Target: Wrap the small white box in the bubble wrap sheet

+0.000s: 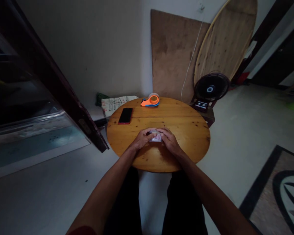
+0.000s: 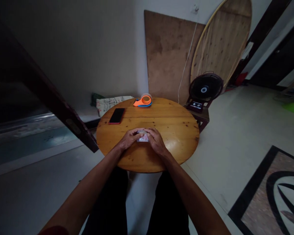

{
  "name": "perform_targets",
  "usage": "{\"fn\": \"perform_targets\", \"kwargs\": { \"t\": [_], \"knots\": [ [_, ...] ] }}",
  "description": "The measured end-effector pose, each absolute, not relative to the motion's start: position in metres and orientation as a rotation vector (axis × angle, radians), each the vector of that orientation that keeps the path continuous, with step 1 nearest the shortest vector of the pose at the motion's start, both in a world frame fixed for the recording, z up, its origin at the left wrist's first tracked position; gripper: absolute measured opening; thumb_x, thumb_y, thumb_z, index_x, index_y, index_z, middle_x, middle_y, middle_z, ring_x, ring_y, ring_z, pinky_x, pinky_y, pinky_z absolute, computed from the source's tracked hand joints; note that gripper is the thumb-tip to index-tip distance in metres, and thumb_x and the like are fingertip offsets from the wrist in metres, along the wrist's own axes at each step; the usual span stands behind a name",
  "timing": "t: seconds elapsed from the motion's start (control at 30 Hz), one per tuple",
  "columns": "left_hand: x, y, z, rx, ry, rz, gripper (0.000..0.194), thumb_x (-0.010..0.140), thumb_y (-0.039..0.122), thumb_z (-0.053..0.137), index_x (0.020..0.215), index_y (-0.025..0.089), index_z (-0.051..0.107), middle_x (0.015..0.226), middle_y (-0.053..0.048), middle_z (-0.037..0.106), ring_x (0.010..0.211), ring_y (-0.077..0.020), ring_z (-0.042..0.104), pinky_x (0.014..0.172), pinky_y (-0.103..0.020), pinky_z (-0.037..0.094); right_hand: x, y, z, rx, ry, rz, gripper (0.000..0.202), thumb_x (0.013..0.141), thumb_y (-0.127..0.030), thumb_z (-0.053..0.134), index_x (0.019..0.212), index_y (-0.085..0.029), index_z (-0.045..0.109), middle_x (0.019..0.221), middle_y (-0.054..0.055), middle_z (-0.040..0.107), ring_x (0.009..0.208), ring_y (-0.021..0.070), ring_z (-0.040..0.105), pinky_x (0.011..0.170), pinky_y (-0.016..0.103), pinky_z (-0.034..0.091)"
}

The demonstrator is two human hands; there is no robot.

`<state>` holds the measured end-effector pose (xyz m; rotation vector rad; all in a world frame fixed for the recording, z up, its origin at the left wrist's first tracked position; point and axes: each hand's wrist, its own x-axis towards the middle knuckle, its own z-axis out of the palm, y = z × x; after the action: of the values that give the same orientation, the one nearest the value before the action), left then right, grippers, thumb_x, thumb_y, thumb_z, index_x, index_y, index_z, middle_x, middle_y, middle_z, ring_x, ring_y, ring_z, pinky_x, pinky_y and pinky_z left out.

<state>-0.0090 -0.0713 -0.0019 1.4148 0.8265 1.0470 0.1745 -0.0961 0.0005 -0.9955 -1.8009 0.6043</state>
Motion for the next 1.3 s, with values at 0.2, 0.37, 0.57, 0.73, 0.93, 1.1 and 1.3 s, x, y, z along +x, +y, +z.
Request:
{"fn": "perform_targets", "kwargs": {
  "t": [0.2,0.37,0.57,0.73,0.93,1.1,1.3],
  "knots": [
    [-0.010,-0.070,0.000,1.453,0.827,1.055,0.043,0.073,0.040,0.074,0.108,0.016,0.072,0.108,-0.007,0.072,0.097,-0.0201,0.064,0.089,-0.030,0.047,0.175,-0.096,-0.002,-0.985,-1.854,0.548,0.037,0.094,-0.037,0.042,0.120,-0.025,0.064,0.119,0.009,0.062,0.116,0.0227,0.054,0.105,0.041,0.040],
    [-0.008,-0.067,-0.002,1.414,0.801,1.074,0.044,0.071,0.043,0.075,0.105,0.015,0.074,0.102,-0.008,0.073,0.092,-0.0195,0.064,0.085,-0.031,0.048,0.176,-0.095,-0.005,-0.969,-1.872,0.522,0.034,0.095,-0.035,0.043,0.121,-0.024,0.062,0.119,0.009,0.061,0.115,0.0221,0.055,0.102,0.040,0.042],
    [-0.005,-0.064,-0.006,1.370,0.802,1.103,0.044,0.068,0.044,0.077,0.101,0.015,0.075,0.102,-0.008,0.073,0.090,-0.0188,0.064,0.084,-0.030,0.048,0.175,-0.095,-0.007,-0.972,-1.876,0.483,0.033,0.095,-0.035,0.045,0.121,-0.024,0.061,0.121,0.009,0.063,0.116,0.0232,0.056,0.102,0.042,0.043],
    [-0.003,-0.063,-0.009,1.325,0.833,1.086,0.048,0.066,0.044,0.078,0.105,0.015,0.073,0.099,-0.007,0.073,0.081,-0.0154,0.064,0.076,-0.027,0.049,0.173,-0.097,-0.008,-1.141,-1.794,0.424,0.034,0.094,-0.037,0.046,0.123,-0.024,0.059,0.122,0.010,0.065,0.113,0.0248,0.059,0.098,0.044,0.046],
    [-0.002,-0.060,-0.013,1.305,0.833,1.107,0.053,0.064,0.044,0.080,0.105,0.012,0.072,0.093,-0.006,0.072,0.076,-0.0133,0.062,0.073,-0.026,0.047,0.174,-0.091,-0.005,-1.099,-1.768,0.274,0.029,0.090,-0.036,0.054,0.112,-0.021,0.064,0.113,0.010,0.068,0.110,0.0247,0.060,0.098,0.043,0.045],
    [-0.002,-0.060,-0.015,1.317,0.838,1.114,0.052,0.063,0.043,0.080,0.105,0.012,0.072,0.091,-0.006,0.072,0.073,-0.0129,0.061,0.069,-0.025,0.047,0.177,-0.086,0.000,-1.058,-1.746,0.257,0.021,0.087,-0.035,0.059,0.099,-0.022,0.070,0.116,0.010,0.067,0.112,0.0240,0.060,0.100,0.042,0.045],
    [-0.002,-0.061,-0.015,1.372,0.795,1.132,0.047,0.066,0.040,0.078,0.103,0.011,0.072,0.094,-0.007,0.073,0.080,-0.0149,0.063,0.075,-0.027,0.049,0.176,-0.080,0.011,-1.078,-1.766,0.199,0.019,0.086,-0.034,0.060,0.084,-0.023,0.075,0.117,0.010,0.067,0.110,0.0241,0.061,0.099,0.043,0.046]
  ]
}}
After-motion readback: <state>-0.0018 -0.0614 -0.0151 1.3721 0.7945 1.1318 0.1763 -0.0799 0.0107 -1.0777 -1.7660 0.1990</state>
